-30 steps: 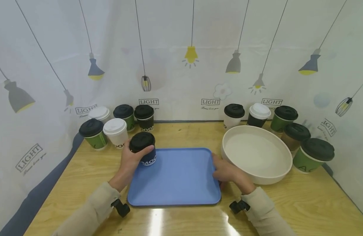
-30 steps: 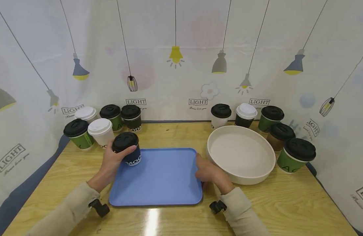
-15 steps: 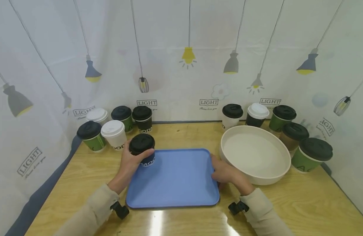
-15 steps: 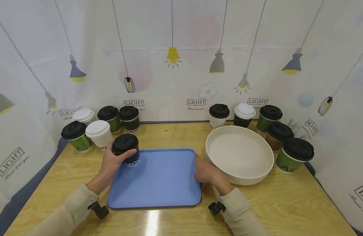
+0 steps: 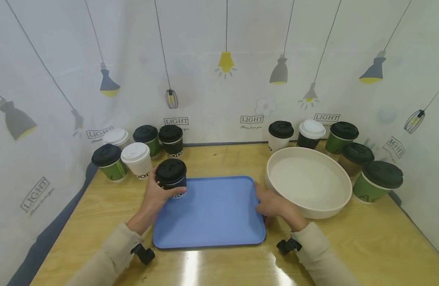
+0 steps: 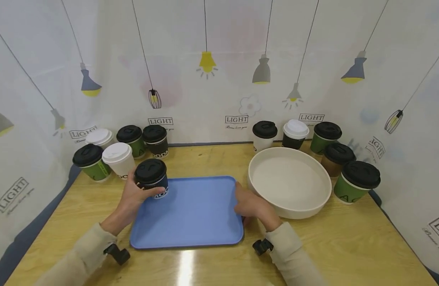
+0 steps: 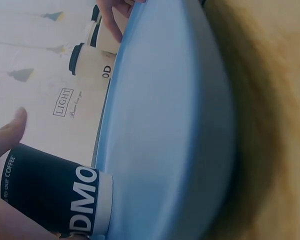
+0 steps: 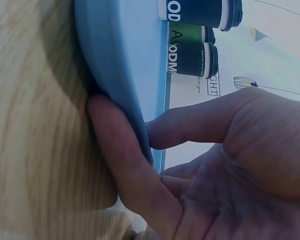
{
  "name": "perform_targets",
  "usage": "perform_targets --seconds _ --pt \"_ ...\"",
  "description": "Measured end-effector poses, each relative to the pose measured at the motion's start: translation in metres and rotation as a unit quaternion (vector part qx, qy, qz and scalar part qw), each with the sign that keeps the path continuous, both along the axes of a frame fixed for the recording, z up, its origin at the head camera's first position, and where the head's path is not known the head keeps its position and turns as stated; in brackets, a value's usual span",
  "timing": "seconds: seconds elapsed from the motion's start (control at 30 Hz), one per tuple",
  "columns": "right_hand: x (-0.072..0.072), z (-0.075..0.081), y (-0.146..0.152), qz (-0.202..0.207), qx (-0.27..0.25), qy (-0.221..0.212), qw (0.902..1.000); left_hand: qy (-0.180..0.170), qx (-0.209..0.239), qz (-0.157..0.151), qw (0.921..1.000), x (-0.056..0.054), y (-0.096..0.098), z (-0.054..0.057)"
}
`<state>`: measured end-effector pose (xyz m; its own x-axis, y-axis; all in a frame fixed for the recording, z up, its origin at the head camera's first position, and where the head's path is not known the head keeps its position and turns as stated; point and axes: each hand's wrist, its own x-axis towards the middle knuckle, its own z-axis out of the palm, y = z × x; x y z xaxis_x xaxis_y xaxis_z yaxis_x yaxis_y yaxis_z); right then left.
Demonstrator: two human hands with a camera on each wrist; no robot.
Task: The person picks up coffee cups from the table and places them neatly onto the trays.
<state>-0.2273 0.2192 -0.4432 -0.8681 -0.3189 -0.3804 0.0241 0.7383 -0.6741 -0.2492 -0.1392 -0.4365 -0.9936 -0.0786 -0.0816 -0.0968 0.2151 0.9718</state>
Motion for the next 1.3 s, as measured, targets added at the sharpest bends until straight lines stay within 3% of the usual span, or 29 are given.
perform_targets --seconds 0.17,0.27,0.33,0.4,0.53,0.6,0.7,0.8,0.93,1.07,1.3 --pt "-0.002 0.003 0.004 -0.005 0.001 0.006 1.0000 0.011 0.050 -0.021 0.9985 0.005 -0.009 0.001" --pt "-0.001 0.004 0.007 -0.006 0.003 0.008 0.9999 0.027 0.063 0.000 0.9976 0.008 -0.022 0.002" --pt "0.000 0.006 0.008 -0.005 0.004 0.006 1.0000 0.033 0.061 0.047 0.9964 0.009 -0.033 0.004" --pt "0.001 0.006 0.009 -0.003 0.006 0.006 1.0000 0.038 0.077 0.114 0.9897 0.008 -0.047 0.008" --pt "0.002 0.006 0.009 0.001 0.002 0.003 1.0000 0.079 0.103 0.251 0.9592 -0.003 -0.084 0.017" --pt "0.001 0.005 0.008 0.003 -0.002 0.002 1.0000 0.100 0.076 0.298 0.9462 -0.009 -0.102 0.019" --pt "0.001 0.004 0.007 0.006 -0.001 0.001 1.0000 0.107 -0.016 0.333 0.9367 -0.017 -0.122 0.019" --pt "0.001 0.004 0.006 0.008 0.002 -0.002 1.0000 0.102 -0.097 0.317 0.9379 -0.024 -0.133 0.017" --pt "0.001 0.004 0.006 0.005 0.002 -0.006 1.0000 0.092 -0.143 0.260 0.9506 -0.034 -0.142 0.014" --pt "0.000 0.004 0.005 0.006 -0.001 -0.005 1.0000 0.076 -0.151 0.216 0.9617 -0.045 -0.153 0.010" --pt "-0.002 0.004 0.001 0.014 0.017 -0.001 0.9997 0.059 -0.136 0.190 0.9705 -0.058 -0.162 0.009"
